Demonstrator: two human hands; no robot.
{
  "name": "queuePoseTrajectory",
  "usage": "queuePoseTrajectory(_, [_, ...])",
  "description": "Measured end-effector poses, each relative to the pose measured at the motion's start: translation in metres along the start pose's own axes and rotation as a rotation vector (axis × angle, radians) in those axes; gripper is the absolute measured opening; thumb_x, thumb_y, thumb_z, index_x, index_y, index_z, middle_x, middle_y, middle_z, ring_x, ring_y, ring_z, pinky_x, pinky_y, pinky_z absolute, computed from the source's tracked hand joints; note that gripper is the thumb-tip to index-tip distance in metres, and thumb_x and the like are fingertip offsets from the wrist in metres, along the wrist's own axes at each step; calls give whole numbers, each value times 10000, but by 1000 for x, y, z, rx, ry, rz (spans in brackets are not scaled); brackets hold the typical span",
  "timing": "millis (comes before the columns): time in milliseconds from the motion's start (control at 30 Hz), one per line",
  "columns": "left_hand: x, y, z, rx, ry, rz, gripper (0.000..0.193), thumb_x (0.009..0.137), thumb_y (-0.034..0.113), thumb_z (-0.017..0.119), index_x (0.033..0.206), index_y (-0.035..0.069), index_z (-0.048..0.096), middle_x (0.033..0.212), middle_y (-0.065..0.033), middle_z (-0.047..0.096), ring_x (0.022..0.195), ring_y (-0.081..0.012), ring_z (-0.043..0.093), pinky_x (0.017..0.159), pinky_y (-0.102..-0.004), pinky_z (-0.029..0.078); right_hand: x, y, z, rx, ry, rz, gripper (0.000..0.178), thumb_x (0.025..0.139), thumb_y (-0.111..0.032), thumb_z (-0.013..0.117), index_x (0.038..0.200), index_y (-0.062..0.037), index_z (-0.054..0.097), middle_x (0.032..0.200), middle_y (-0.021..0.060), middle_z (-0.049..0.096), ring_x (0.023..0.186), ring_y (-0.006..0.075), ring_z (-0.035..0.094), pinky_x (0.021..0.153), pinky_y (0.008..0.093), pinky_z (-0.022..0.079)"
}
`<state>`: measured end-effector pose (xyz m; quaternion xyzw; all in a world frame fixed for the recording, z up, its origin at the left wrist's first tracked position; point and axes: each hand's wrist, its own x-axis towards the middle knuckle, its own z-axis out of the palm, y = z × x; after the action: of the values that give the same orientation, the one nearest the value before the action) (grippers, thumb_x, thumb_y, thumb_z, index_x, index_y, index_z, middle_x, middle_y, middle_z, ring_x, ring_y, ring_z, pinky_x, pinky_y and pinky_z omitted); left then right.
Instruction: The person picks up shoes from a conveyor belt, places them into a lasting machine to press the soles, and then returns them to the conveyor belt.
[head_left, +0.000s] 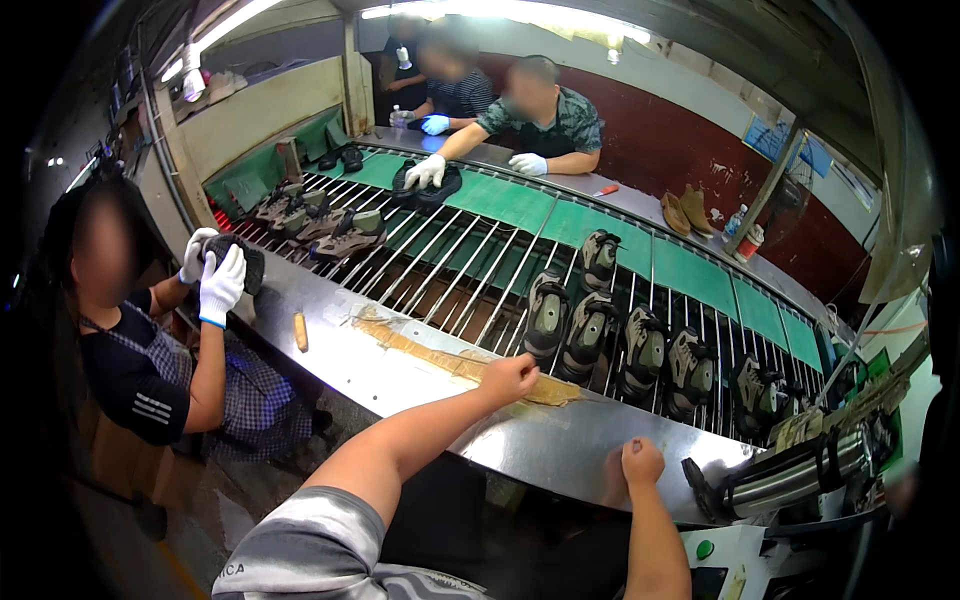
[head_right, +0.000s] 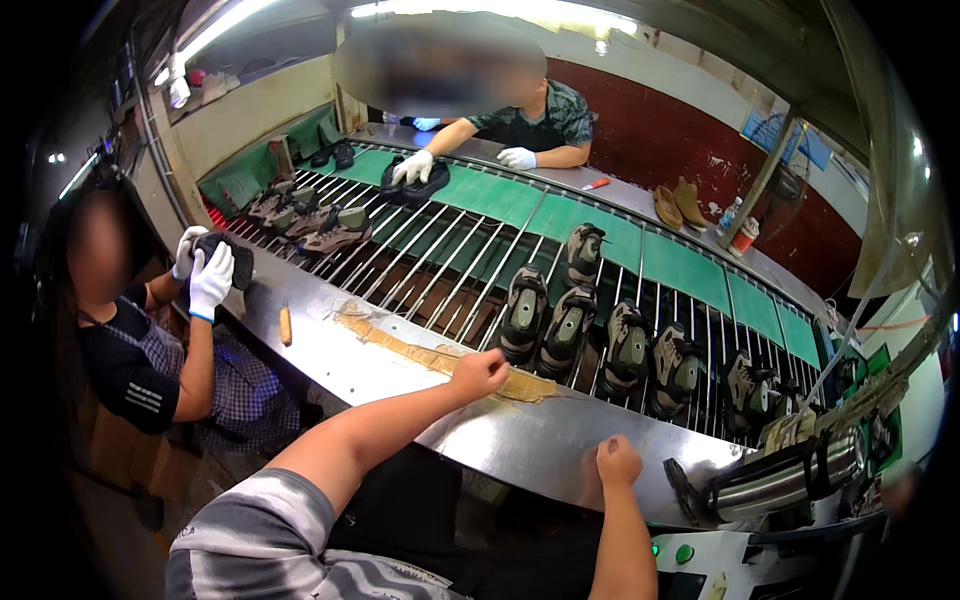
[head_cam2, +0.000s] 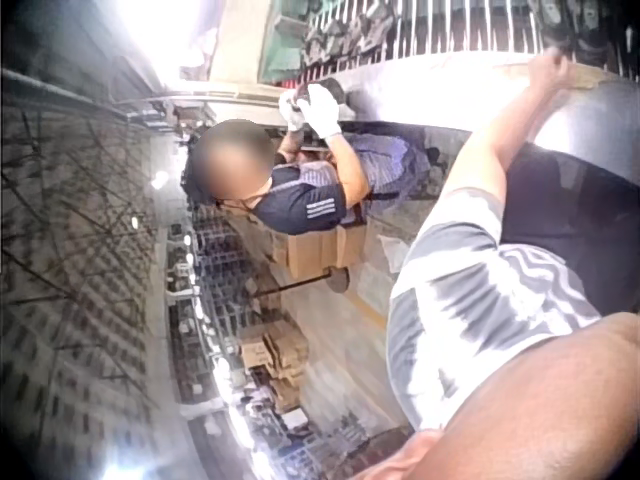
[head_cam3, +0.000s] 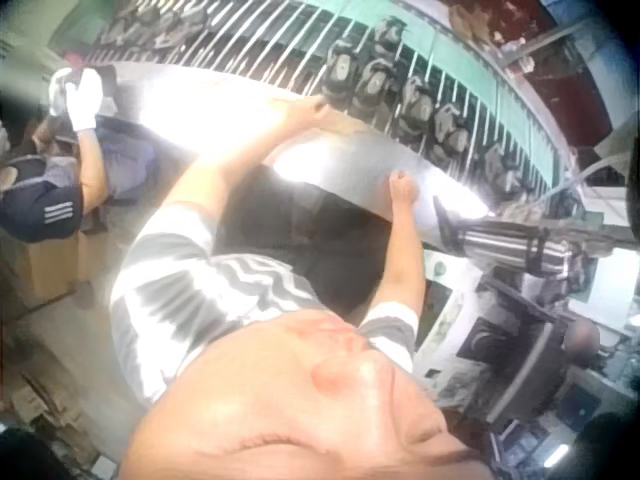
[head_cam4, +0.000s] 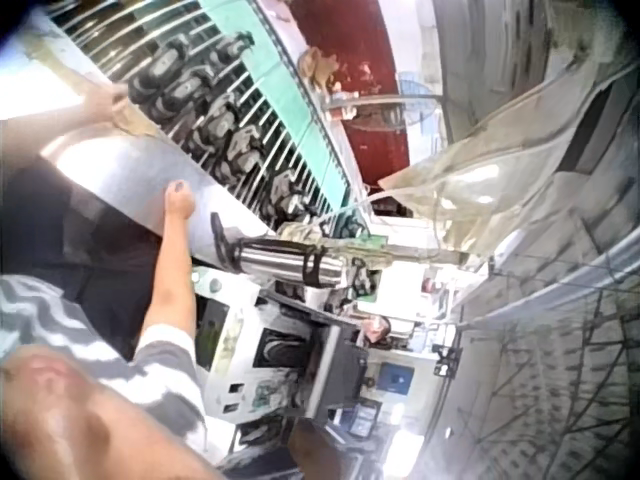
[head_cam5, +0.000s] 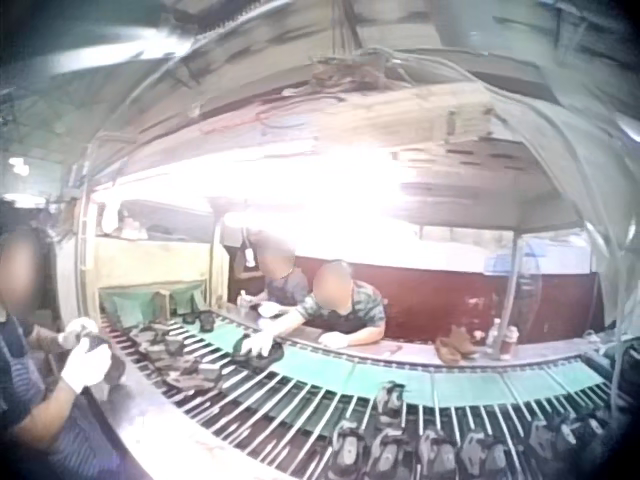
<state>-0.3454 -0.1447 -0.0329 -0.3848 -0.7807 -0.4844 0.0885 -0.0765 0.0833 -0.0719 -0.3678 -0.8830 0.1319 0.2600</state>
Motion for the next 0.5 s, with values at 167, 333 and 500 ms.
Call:
queuePoseTrajectory(167, [107, 55, 46, -240, -33, 29, 202, 788, 225, 650, 886, 71, 564, 667, -94, 575, 614, -275, 592, 578, -370, 471, 45, 21, 28, -183, -10, 81, 199, 776, -275, 594, 691, -96, 581, 669, 117, 636, 639, 352, 611, 577, 475, 466])
queuePoseTrajectory(333, [213, 25, 126, -172, 33, -182, 524, 759, 294, 690, 1175, 32, 509, 952, -128, 601, 861, -270, 602, 774, -378, 484, 47, 7, 28, -200, -13, 156, 221, 779, -280, 583, 658, -96, 565, 643, 129, 622, 623, 356, 604, 561, 475, 458])
queuePoseTrajectory(500, [284, -51, 197, 60, -137, -469, 937, 677, 515, 732, 1375, 5, 370, 1301, -268, 461, 1221, -387, 471, 1023, -422, 401, 57, -8, 21, -192, -77, 204, 228, 768, -272, 595, 643, -87, 551, 601, 124, 594, 579, 362, 576, 557, 476, 445])
